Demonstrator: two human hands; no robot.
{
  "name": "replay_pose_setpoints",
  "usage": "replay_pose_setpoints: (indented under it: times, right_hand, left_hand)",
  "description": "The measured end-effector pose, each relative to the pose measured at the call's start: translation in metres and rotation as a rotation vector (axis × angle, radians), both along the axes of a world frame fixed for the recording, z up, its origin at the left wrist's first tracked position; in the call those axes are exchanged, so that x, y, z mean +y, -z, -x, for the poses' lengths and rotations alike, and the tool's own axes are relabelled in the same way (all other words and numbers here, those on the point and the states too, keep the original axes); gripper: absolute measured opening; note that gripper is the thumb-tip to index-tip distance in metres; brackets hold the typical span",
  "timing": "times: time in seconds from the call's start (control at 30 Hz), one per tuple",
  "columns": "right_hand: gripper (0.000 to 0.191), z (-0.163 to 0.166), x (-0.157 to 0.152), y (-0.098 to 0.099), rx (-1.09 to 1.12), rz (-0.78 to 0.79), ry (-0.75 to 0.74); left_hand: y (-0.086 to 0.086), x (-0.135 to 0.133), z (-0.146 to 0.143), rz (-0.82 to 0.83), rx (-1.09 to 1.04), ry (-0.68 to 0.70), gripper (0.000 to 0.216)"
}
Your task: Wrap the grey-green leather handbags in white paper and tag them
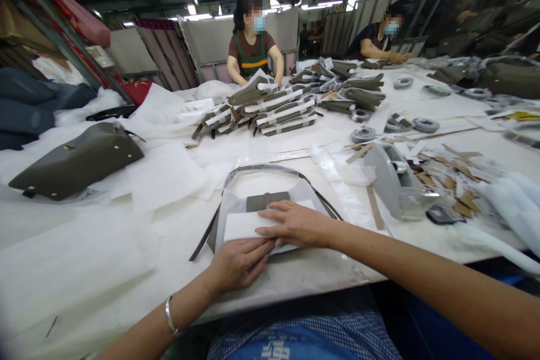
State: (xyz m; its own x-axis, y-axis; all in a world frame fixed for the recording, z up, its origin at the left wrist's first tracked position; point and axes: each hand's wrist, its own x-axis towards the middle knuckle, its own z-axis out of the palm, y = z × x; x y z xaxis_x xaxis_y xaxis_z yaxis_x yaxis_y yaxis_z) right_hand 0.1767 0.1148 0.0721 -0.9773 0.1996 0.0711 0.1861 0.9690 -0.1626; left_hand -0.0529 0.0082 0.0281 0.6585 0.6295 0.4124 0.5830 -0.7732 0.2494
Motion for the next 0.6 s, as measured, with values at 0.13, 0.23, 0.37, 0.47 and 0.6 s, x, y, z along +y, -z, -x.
replay_pose_setpoints:
  times: [0.13, 0.23, 0.37, 0.47, 0.6]
  right_hand:
    - [0.044, -0.003, 0.002, 0.006, -0.002, -0.025, -0.05]
    - [0.047, -0.006, 0.002, 0.004, 0.007, -0.007, -0.058]
    - [0.046, -0.009, 0.0, 0.007, 0.043, 0.016, -0.03]
    - [0.039, -0.008, 0.001, 0.014, 0.07, -0.025, -0.017]
    - [0.037, -0.003, 0.003, 0.018, 0.136, -0.078, -0.05]
  left_hand:
    - [0.005, -0.001, 0.002, -0.026, 0.058, 0.005, 0.048]
    - [0.003, -0.006, 0.0, -0.042, 0.062, 0.026, 0.049]
    - [-0.013, -0.018, -0.007, -0.151, -0.084, -0.042, 0.042]
    - [-0.027, -0.017, -0.016, -0.183, -0.18, -0.118, 0.047]
    - [-0.022, -0.001, -0.035, -0.01, -0.133, -0.389, 0.059]
